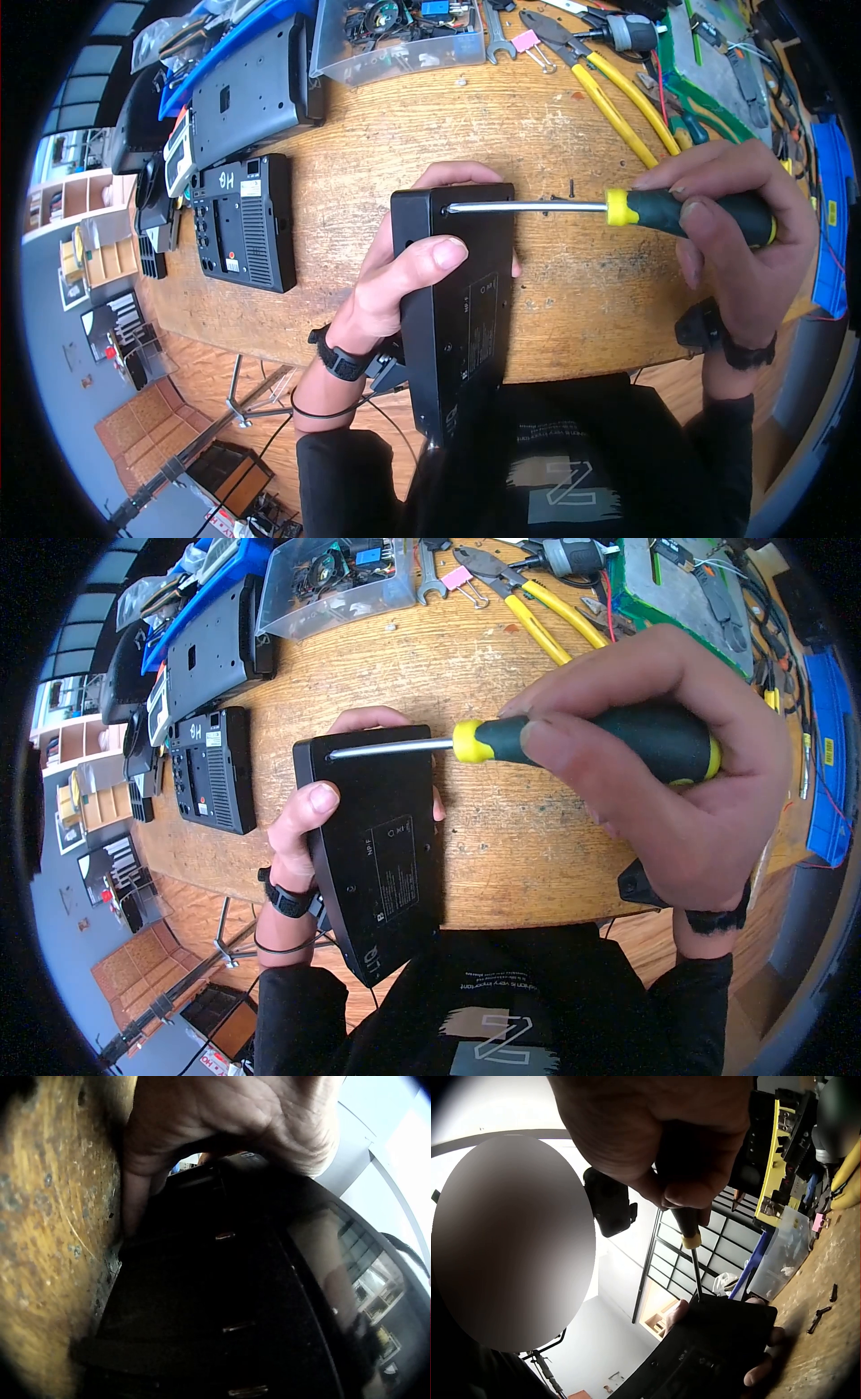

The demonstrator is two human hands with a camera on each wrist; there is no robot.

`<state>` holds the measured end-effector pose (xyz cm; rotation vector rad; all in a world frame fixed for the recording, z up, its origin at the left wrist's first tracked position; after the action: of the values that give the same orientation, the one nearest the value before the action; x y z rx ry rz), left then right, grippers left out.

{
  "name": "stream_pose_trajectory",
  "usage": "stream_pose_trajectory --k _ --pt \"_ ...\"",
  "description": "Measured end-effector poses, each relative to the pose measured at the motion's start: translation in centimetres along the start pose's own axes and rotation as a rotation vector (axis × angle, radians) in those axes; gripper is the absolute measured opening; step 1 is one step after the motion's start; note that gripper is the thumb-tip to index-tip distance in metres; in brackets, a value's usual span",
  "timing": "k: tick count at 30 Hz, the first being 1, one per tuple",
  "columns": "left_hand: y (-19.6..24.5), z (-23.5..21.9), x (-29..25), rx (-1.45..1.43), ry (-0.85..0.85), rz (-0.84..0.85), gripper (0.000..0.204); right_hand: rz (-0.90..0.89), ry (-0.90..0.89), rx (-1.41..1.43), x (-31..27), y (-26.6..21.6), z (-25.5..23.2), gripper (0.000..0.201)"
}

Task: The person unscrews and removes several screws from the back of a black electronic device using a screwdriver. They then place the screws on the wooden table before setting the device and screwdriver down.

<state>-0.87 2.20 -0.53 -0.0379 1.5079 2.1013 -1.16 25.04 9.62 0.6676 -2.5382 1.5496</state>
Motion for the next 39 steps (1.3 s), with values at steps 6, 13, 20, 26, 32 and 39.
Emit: stream_pose_trajectory --k 6,13,20,26,32,39 --pt "-0.1 0.0 0.0 -0.006 -0.003 -0.001 0.099 -0.040 -0.017 -0.033 0.2 -0.3 0.0 0.012" --pt "0.0 0.0 -0.2 -0.101 -0.104 0.017 0.085 -0.168 -0.055 -0.115 0.4 -0.7 -0.1 0.014" --pt "0.1 -0.1 -0.1 -0.095 -0.109 0.023 0.085 -0.079 -0.048 -0.095 0.4 -1.1 -0.1 0.013" --pt "0.0 0.0 -0.1 -0.105 -0.113 0.029 0.085 -0.008 -0.032 -0.055 0.2 -0.7 -0.1 0.014" --pt "0.0 0.0 -0.1 -0.103 -0.116 0.026 0.084 0.022 -0.019 -0.054 0.2 -0.6 -0.1 0.014" --pt "0.0 -0.1 -0.1 -0.104 -0.123 0.026 0.083 0.049 -0.012 -0.054 0.1 -0.6 -0.2 0.016"
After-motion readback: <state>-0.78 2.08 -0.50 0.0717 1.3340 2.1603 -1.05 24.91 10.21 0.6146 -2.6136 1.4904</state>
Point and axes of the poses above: each hand's wrist, its own x-axis towards the middle knuckle, its own z-axis out of the palm, y = z × x, the point moved 7 cm from there along x, towards the middle knuckle, and after that the axes turned 5 degrees about -x, right-handed, at the moved point
